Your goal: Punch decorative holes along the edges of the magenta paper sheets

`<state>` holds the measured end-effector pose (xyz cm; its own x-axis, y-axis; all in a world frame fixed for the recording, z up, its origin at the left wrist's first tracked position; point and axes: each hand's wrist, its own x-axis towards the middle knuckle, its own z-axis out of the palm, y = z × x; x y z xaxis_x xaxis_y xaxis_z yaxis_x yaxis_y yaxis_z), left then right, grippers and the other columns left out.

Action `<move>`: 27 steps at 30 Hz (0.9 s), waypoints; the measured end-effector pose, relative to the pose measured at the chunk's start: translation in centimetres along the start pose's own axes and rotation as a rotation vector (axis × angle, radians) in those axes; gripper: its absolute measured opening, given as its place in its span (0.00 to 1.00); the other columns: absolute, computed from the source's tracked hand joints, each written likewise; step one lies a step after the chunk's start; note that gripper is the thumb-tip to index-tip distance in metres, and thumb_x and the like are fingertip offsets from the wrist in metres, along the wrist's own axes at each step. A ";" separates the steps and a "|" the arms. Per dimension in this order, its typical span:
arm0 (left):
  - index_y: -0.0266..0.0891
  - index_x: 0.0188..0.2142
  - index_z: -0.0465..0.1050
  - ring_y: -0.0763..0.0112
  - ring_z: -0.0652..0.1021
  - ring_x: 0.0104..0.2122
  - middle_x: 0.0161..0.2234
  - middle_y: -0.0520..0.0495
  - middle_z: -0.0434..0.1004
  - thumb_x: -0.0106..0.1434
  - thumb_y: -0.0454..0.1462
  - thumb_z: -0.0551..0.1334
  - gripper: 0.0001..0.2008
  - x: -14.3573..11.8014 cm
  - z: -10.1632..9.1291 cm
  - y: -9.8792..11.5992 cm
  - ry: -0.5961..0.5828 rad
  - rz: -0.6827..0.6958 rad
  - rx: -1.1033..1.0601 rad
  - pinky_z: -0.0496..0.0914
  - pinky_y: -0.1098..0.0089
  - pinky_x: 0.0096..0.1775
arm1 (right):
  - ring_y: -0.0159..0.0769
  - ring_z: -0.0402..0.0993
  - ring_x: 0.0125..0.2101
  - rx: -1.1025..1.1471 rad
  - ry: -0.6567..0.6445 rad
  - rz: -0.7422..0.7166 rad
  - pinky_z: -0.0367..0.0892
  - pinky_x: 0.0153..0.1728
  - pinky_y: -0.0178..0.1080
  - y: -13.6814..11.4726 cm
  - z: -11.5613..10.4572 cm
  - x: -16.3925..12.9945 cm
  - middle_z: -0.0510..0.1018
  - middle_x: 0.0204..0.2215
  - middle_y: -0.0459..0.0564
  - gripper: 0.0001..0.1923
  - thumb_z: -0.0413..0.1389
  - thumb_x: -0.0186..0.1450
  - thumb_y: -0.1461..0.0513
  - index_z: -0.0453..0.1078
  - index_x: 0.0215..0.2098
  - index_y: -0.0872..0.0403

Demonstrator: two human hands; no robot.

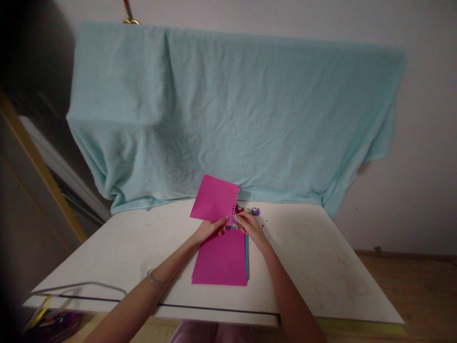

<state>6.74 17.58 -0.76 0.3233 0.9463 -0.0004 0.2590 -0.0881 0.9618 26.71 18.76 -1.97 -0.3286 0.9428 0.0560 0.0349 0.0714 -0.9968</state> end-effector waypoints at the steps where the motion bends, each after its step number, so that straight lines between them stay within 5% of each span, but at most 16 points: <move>1: 0.36 0.23 0.72 0.71 0.72 0.22 0.19 0.48 0.72 0.62 0.57 0.50 0.29 0.0 0.0 0.0 0.000 -0.008 0.002 0.64 0.70 0.32 | 0.24 0.58 0.15 0.005 -0.004 0.006 0.47 0.15 0.30 0.2 0.0 0.0 0.72 0.21 0.43 0.19 0.54 0.63 0.47 0.66 0.37 0.54; 13: 0.37 0.23 0.72 0.70 0.71 0.23 0.19 0.50 0.70 0.62 0.58 0.48 0.30 0.6 0.4 -0.4 -0.027 -0.065 0.040 0.65 0.70 0.34 | 0.25 0.57 0.14 0.023 -0.057 0.030 0.49 0.14 0.30 1.6 -0.5 0.7 0.72 0.21 0.43 0.19 0.56 0.62 0.47 0.66 0.38 0.54; 23: 0.39 0.22 0.71 0.68 0.73 0.25 0.19 0.51 0.71 0.62 0.59 0.46 0.30 1.0 0.1 -0.8 -0.061 -0.076 0.059 0.66 0.69 0.39 | 0.27 0.59 0.19 -0.017 -0.057 0.030 0.51 0.17 0.31 -0.5 0.4 0.1 0.69 0.23 0.44 0.17 0.61 0.58 0.48 0.69 0.33 0.54; 27: 0.39 0.17 0.66 0.70 0.70 0.21 0.16 0.51 0.66 0.61 0.59 0.49 0.30 1.0 0.1 -0.8 -0.020 -0.060 0.074 0.65 0.69 0.33 | 0.31 0.62 0.22 -0.031 -0.035 0.040 0.53 0.19 0.32 -0.8 0.6 -0.1 0.69 0.22 0.45 0.18 0.62 0.56 0.48 0.72 0.35 0.53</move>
<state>6.94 18.54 -1.56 0.3232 0.9442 -0.0636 0.3444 -0.0547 0.9372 26.10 18.42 -1.26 -0.3589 0.9333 0.0132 0.0779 0.0441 -0.9960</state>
